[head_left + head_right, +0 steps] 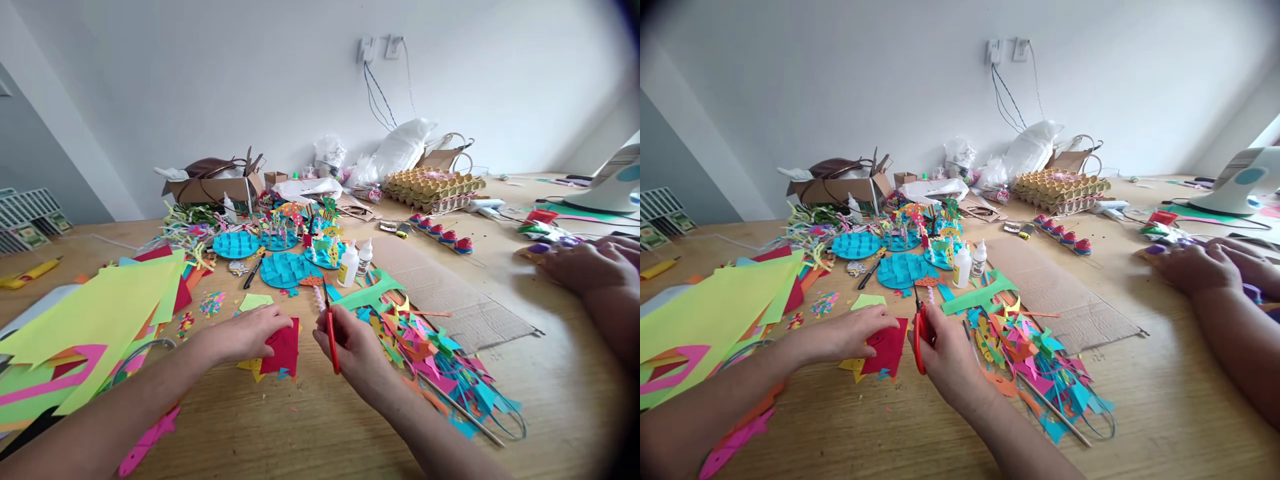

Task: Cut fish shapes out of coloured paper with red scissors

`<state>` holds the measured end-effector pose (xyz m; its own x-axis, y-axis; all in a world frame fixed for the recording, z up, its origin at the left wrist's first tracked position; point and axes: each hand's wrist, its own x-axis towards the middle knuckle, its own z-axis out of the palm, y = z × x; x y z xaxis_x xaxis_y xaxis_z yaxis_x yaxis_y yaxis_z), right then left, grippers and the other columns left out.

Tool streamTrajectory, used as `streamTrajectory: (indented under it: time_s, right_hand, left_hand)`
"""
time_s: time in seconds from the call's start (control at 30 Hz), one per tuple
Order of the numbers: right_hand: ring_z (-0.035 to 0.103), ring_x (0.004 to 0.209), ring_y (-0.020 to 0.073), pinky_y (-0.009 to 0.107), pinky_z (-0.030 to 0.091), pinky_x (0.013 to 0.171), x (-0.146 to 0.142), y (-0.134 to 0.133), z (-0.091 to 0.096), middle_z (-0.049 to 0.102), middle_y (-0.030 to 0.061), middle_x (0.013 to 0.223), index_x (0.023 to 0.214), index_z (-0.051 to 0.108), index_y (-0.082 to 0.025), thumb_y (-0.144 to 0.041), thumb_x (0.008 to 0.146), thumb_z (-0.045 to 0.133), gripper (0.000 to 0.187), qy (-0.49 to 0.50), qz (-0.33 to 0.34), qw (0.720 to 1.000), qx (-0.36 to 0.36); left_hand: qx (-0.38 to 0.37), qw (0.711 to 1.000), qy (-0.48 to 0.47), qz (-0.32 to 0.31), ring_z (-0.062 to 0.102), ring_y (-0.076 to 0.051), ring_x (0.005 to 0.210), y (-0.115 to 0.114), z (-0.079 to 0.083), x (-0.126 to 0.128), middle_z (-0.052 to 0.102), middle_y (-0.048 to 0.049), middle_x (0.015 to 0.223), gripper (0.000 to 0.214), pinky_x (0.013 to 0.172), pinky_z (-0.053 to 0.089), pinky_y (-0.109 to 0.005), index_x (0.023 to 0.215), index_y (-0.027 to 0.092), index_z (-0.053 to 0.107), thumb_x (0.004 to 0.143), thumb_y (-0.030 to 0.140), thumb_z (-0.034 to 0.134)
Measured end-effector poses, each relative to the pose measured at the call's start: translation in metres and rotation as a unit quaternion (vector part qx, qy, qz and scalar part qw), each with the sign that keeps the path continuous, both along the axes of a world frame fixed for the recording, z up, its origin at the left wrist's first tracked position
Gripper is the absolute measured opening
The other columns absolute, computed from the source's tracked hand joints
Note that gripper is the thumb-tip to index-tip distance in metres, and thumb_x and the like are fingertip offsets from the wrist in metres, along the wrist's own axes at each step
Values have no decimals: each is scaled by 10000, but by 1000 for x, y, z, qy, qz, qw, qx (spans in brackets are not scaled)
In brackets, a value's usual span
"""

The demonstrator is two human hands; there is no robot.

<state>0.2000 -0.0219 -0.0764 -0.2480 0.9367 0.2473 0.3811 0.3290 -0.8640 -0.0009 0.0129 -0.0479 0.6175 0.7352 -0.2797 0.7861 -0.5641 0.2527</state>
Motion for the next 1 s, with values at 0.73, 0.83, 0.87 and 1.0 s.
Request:
streamTrajectory:
  time_s: [0.73,0.83,0.87,1.0]
  right_hand:
    - [424,566,119,224,330,515,-3,5,-3,476,-31,614,693,458,-184,-203,743,529,89,46,4,996,-75]
    - [415,548,109,223,341,505,0,7,4,468,-35,621,726,461,-184,-318,738,569,172,160,8,981,-110]
    - [417,546,108,222,344,501,1,7,7,474,-32,632,736,465,-184,-355,727,590,212,192,7,974,-120]
    - [449,564,114,226,373,515,4,6,16,510,-24,663,738,481,-192,-398,646,690,308,265,5,957,-122]
  left_hand:
    - [-106,984,-134,56,545,-158,682,17,22,4,558,33,713,63,567,390,-233,755,204,528,698,180,541]
    - [-106,961,-234,97,580,-158,770,12,28,11,591,-1,836,126,651,447,-249,871,195,492,817,260,399]
    - [-112,948,-273,115,588,-160,785,9,28,15,599,-15,864,153,673,456,-261,904,190,477,838,272,367]
    - [-214,812,-496,222,591,-154,740,-3,20,39,631,-7,811,137,677,453,-264,869,178,505,774,276,526]
